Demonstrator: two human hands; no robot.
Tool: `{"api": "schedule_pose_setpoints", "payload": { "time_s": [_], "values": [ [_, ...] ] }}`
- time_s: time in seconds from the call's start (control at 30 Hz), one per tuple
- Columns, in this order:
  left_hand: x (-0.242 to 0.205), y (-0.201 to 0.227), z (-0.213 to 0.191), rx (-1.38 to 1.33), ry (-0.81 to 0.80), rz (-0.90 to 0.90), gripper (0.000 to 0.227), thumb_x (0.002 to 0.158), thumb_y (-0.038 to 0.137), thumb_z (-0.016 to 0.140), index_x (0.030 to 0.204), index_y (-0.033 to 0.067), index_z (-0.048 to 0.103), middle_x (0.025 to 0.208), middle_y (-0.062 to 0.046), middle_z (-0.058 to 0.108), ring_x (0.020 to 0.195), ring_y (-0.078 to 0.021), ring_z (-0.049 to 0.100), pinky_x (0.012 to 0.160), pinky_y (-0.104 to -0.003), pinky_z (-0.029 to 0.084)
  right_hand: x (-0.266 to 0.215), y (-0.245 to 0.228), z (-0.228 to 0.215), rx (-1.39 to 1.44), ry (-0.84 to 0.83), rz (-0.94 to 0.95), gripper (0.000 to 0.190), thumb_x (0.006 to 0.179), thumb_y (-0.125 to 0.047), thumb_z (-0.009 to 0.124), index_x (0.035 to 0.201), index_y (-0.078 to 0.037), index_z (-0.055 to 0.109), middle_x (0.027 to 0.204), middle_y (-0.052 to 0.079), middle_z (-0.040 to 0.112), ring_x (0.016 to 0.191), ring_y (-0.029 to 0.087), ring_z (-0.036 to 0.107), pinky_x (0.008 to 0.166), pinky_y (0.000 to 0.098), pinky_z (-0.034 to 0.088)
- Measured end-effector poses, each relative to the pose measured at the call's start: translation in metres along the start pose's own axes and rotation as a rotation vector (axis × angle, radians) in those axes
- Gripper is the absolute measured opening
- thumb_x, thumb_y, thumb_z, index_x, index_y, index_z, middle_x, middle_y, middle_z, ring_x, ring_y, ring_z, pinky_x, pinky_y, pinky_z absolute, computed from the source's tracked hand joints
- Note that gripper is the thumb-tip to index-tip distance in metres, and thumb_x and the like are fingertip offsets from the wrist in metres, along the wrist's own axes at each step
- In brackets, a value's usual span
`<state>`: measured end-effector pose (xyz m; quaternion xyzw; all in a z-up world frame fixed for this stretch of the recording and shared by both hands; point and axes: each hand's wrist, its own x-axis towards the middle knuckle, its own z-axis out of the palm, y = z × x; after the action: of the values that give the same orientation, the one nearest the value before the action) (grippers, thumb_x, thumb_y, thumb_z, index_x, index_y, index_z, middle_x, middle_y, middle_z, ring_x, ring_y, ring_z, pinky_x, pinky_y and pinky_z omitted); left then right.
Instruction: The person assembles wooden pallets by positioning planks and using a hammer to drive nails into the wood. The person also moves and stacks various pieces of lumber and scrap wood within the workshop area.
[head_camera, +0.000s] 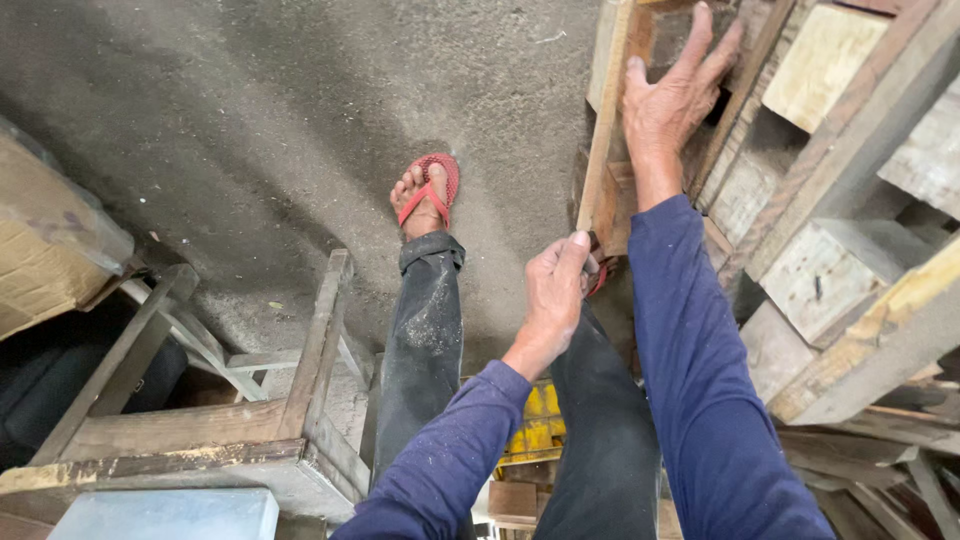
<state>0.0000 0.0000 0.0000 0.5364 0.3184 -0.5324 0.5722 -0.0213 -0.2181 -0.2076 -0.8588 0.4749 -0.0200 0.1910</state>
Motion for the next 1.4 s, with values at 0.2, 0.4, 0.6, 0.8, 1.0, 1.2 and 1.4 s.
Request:
{"api": "schedule_pose_setpoints", "payload": {
  "time_s": [0.2,0.4,0.6,0.8,1.0,1.2,1.4],
  "values": [
    [0.002,-0.008,0.002,-0.031,-0.045,-0.013,0.041,0.101,0.04,0.061,0.076,0.0084,0.062,0.063,0.003,0.051,0.055,-0.0052,0.042,0.05,-0.023,0.032,-0.001,-0.016,-0.014,-0.108,-0.002,-0.033,0.092,0.1,-0.033,0.088,0.164,-0.022,0.022,0.166,0.026,0.015,0.149,0.055,0.024,0.114,0.0691,0.028],
    [0.005,-0.007,-0.039,0.013,-0.084,-0.109,0.033,0.103,0.039,0.059,0.086,0.0106,0.057,0.06,0.009,0.041,0.048,-0.0043,0.035,0.043,-0.024,0.026,-0.055,-0.056,-0.07,0.176,-0.07,-0.075,0.058,0.102,-0.019,0.07,0.151,0.004,0.049,0.162,0.036,0.026,0.152,0.053,0.025,0.125,0.0565,0.023],
    [-0.064,0.004,-0.06,-0.341,-0.265,-0.226,0.022,0.107,0.031,0.052,0.096,0.0141,0.059,0.059,0.008,0.036,0.048,-0.0078,0.034,0.044,-0.026,0.026,-0.196,-0.118,-0.191,0.866,-0.475,0.246,0.044,0.096,-0.026,0.067,0.13,0.001,0.066,0.117,0.013,0.075,0.108,0.018,0.071,0.093,0.0337,0.056],
    [-0.178,0.01,-0.002,-0.374,-0.371,-0.271,0.033,0.107,0.042,0.051,0.095,0.0131,0.061,0.065,0.006,0.046,0.049,-0.0067,0.037,0.043,-0.023,0.029,-0.281,-0.124,-0.344,1.388,-0.597,0.5,0.043,0.108,-0.033,0.054,0.133,0.0,0.064,0.108,0.003,0.073,0.094,0.008,0.065,0.084,0.0256,0.053],
    [-0.294,-0.023,0.102,-0.466,-0.561,-0.55,0.034,0.109,0.041,0.05,0.098,0.0118,0.063,0.066,0.007,0.048,0.051,-0.0068,0.042,0.046,-0.021,0.033,-0.298,-0.06,-0.491,1.22,-0.397,0.389,0.043,0.104,-0.03,0.062,0.136,-0.001,0.064,0.113,0.003,0.072,0.103,0.009,0.065,0.09,0.026,0.054],
    [-0.39,-0.036,0.18,-0.14,-0.787,-0.827,0.032,0.112,0.038,0.046,0.103,0.0132,0.064,0.058,0.008,0.039,0.05,-0.007,0.04,0.051,-0.023,0.034,-0.336,-0.009,-0.613,1.179,0.03,0.58,0.045,0.1,-0.026,0.066,0.137,-0.002,0.062,0.111,0.002,0.071,0.099,0.009,0.064,0.085,0.0264,0.054],
    [-0.423,-0.056,0.232,0.335,-0.757,-0.751,0.026,0.111,0.034,0.048,0.101,0.0148,0.063,0.06,0.008,0.04,0.049,-0.0073,0.04,0.05,-0.024,0.032,-0.408,-0.049,-0.659,1.421,0.553,0.676,0.038,0.106,-0.017,0.062,0.14,0.0,0.06,0.113,0.006,0.072,0.104,0.011,0.065,0.089,0.0255,0.055]
  ]
}}
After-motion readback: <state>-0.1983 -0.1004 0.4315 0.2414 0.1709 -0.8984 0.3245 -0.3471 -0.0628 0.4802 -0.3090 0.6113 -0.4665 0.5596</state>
